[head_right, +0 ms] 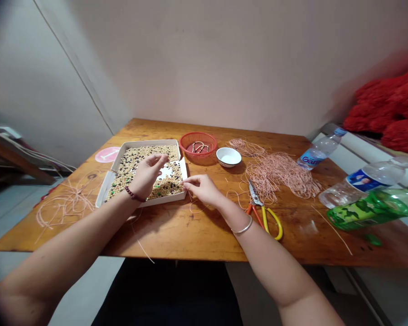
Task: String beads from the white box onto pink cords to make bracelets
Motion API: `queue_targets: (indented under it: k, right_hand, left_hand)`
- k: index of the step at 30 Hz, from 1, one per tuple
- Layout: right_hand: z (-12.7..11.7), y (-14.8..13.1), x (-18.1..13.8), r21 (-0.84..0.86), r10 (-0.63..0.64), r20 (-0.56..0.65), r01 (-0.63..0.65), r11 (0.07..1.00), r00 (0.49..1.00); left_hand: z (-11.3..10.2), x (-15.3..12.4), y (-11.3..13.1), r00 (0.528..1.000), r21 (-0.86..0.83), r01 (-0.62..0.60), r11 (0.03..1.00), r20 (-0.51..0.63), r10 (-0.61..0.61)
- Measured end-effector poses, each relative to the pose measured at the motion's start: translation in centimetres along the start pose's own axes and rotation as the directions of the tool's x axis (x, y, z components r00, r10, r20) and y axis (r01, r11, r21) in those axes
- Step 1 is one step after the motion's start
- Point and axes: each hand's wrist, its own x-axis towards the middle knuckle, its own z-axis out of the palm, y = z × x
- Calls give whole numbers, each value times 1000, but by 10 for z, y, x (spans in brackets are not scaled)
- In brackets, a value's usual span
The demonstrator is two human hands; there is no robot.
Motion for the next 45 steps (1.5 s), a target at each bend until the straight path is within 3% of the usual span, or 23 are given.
queue_targets:
  k: [6, 13, 18, 28, 45]
  right_hand:
    - [0, 6, 5, 29, -86, -74, 89, 996, 994]
    - [2, 5, 5, 207, -24, -56, 35, 978, 998]
    - [5, -2, 0, 203, -4, -108, 26, 979, 994]
    - [13, 2, -4, -59, -212, -249, 203, 977, 945]
    - [12, -4, -5, -43, -160, -270, 154, 987, 950]
  left_hand:
    - [0, 2, -3, 998, -53, -66, 996, -25, 64]
    - [2, 0, -3, 983, -72, -183, 980, -22, 182]
    - [4, -1, -7, 961, -69, -275, 959, -31, 273]
    - [4, -5, -5, 944, -9, -325, 946, -71, 323]
    - [6, -8, -6, 942, 0, -335, 942, -33, 335]
